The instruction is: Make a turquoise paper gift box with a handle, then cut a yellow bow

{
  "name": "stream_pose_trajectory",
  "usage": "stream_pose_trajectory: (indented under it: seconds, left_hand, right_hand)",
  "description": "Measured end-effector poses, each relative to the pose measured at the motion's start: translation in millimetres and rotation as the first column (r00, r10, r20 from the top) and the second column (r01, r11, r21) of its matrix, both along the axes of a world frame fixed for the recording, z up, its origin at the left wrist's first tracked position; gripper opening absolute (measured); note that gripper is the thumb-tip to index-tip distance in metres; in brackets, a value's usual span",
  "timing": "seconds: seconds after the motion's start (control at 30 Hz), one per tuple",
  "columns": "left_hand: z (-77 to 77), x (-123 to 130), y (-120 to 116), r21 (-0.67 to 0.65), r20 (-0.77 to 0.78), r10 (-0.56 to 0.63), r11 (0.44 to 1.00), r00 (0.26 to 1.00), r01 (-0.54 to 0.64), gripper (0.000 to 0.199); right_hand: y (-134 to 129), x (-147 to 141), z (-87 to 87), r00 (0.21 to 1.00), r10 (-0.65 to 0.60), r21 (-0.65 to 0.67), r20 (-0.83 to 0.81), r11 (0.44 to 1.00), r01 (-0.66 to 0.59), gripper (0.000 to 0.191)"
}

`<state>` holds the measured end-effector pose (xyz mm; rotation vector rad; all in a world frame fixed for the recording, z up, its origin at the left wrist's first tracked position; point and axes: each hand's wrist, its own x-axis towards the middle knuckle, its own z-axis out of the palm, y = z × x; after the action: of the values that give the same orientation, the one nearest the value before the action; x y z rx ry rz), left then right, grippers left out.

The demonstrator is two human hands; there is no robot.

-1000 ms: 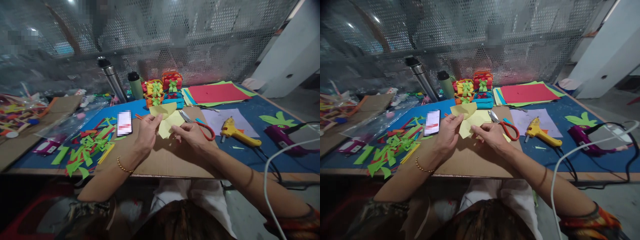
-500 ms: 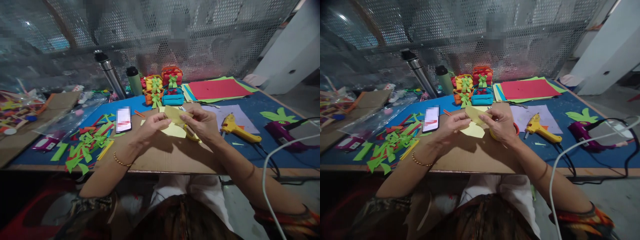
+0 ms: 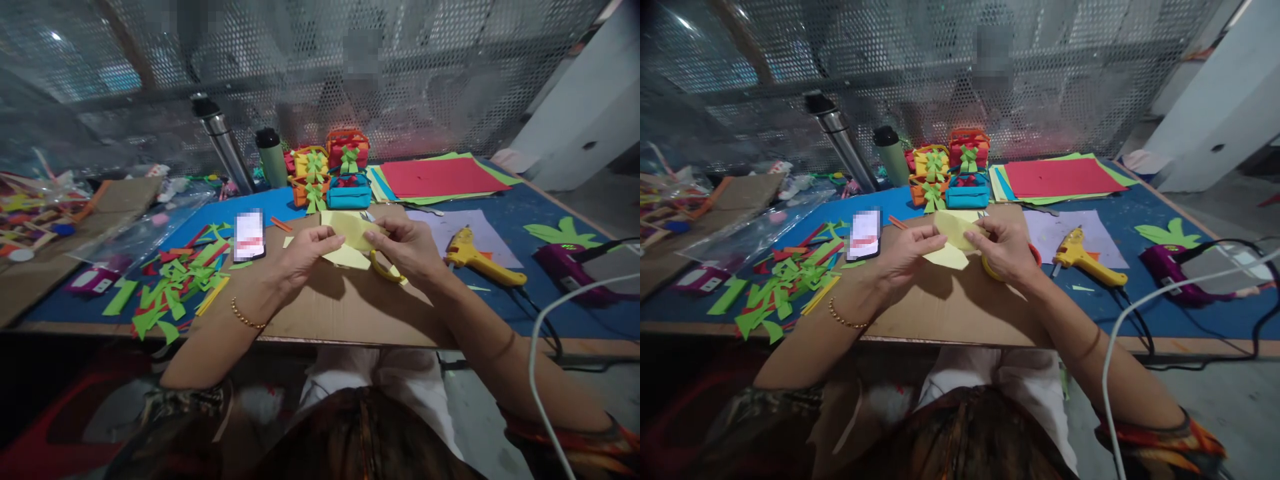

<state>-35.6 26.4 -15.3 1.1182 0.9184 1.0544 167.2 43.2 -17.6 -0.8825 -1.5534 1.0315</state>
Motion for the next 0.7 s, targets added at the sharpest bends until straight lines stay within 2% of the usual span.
stream_pose_trajectory:
  seconds: [0.1,0.3,0.57,0.7]
  left_hand:
    - [-3.6,0.3,1.3,0.038,0.009,0.05,0.998,0.999,-0.051,0.043]
    - [-2.8,0.4,-0.3,0.088,-0.02,0.102,0.991,0.995,-0.1,0.04]
    - [-1.7,2.0,-1.4,0.083,-0.037,0.124,0.989,0.992,-0.12,0.034]
    - [-1.3,1.9,-1.1,0.1,-0.055,0.182,0.979,0.982,-0.176,0.032]
  right_hand:
    - [-2.0,-1.3,1.8,1.0,-0.008,-0.015,0.011,1.0,0.008,0.055]
    - [-3.9,-1.3,2.9,0.992,-0.111,-0.043,0.067,0.993,0.114,0.058]
    - [-4.5,-1.4,2.3,0.989,-0.104,0.062,0.106,0.993,0.098,0.052]
    - [-2.3,-0.5,-1.2,0.989,-0.108,0.045,0.103,0.994,0.104,0.051]
